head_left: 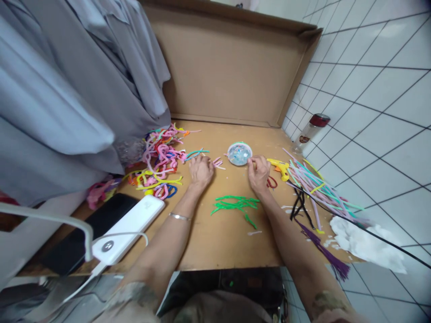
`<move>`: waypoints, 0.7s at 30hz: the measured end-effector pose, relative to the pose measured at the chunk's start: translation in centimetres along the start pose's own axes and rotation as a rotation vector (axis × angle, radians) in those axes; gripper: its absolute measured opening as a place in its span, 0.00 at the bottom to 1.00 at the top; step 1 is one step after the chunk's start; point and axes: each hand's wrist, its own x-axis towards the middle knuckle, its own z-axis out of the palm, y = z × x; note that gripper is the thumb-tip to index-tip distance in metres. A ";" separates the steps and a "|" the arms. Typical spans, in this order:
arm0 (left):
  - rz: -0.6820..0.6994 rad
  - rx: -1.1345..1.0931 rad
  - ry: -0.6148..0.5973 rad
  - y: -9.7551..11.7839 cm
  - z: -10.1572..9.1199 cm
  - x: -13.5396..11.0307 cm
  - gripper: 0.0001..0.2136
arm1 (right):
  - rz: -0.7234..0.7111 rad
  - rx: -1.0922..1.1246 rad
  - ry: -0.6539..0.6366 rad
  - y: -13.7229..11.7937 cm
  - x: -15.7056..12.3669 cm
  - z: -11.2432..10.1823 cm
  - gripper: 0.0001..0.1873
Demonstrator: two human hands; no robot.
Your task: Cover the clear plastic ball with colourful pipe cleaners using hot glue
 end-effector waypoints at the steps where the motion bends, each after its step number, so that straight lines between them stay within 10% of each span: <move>1: -0.001 0.046 -0.047 0.1 -0.2 -0.1 0.16 | -0.006 -0.001 0.004 -0.2 0.0 0.0 0.11; 21: 0.012 0.080 -0.071 0.1 0.5 0.2 0.15 | -0.357 0.192 -0.047 -5.0 0.2 -2.1 0.06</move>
